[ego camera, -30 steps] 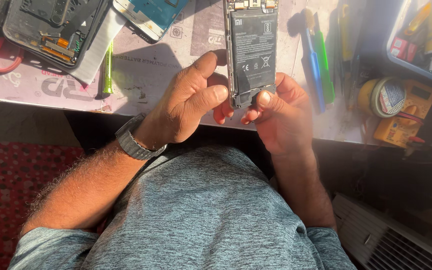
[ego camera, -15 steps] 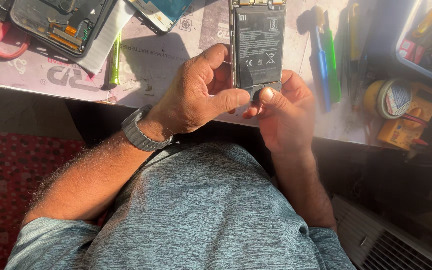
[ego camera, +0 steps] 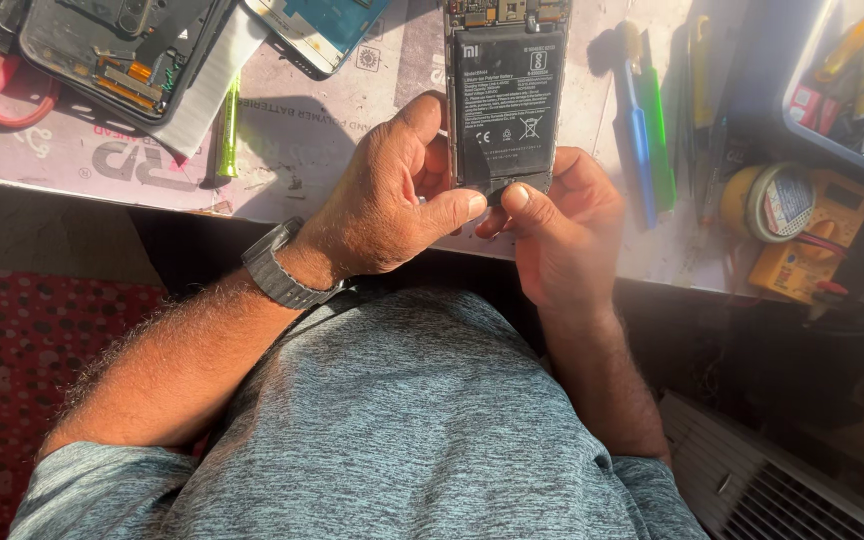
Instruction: The person works on a disassembled smartphone, using a green plastic pry tool to detach and reattach a small connector near the battery. They handle the battery and a small circuit board, then use the pry tool to adjust components along the bottom edge of the phone.
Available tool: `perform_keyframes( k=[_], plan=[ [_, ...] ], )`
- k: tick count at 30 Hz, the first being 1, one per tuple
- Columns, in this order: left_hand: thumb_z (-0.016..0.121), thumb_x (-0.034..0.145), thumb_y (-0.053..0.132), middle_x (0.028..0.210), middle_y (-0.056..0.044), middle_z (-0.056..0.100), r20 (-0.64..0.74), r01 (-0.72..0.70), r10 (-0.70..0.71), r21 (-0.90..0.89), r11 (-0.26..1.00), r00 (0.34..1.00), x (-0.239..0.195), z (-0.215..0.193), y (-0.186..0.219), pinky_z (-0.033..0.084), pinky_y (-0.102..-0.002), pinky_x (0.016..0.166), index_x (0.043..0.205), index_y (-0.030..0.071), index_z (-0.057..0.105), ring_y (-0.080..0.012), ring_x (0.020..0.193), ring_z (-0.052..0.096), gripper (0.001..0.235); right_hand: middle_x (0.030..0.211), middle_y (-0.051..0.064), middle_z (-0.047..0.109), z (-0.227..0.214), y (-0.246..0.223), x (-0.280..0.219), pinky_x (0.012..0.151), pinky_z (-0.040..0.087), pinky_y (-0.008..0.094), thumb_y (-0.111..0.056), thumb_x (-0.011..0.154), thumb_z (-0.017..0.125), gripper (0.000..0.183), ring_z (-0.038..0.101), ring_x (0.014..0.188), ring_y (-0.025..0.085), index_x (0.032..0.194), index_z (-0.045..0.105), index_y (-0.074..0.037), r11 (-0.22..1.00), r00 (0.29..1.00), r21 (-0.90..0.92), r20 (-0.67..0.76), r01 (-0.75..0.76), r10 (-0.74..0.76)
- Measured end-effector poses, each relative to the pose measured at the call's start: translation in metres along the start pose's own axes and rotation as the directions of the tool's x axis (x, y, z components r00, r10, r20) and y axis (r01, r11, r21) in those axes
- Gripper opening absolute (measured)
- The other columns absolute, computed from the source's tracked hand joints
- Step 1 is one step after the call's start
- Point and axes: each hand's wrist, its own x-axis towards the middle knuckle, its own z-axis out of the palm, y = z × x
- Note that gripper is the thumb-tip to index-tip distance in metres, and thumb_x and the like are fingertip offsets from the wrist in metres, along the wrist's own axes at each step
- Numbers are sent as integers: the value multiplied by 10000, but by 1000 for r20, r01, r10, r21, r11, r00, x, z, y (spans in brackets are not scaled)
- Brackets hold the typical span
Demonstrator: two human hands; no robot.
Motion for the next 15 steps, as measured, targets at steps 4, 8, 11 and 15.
perform_keyframes(
  k=[4,8,11,15],
  plan=[
    [707,939,3,1127,-115,772,-1,2,-2,4,1000,1000,-1,0,1,609,-260,797,1294,11,476,-125,1027,753,425,1059,200,723,-1,1,1,710,644,366,-43,950,780,337,727,850,247,1206,610,94,1000,1000,10,-3,-10,10],
    [709,925,12,1077,-108,787,-5,34,-34,39,999,999,-1,-1,1,606,-254,767,1285,16,483,-117,970,756,425,1058,197,722,-3,3,0,711,648,368,-41,947,782,335,725,843,242,1200,610,96,1000,1000,14,-12,-23,23],
    [705,947,16,1069,-109,783,1,23,-23,12,1000,1000,-2,0,1,623,-254,782,1251,11,486,-117,958,765,375,1057,201,721,-4,4,-1,713,648,375,-37,954,783,321,724,844,246,1184,604,95,999,1000,27,-6,-24,25],
    [707,930,25,1034,-101,787,-10,31,-30,55,998,999,-2,0,0,604,-248,729,1231,4,487,-119,931,763,373,1057,205,720,-2,3,0,720,646,376,-44,963,785,314,725,858,250,1179,603,93,999,1000,29,6,-18,18]
  ],
)
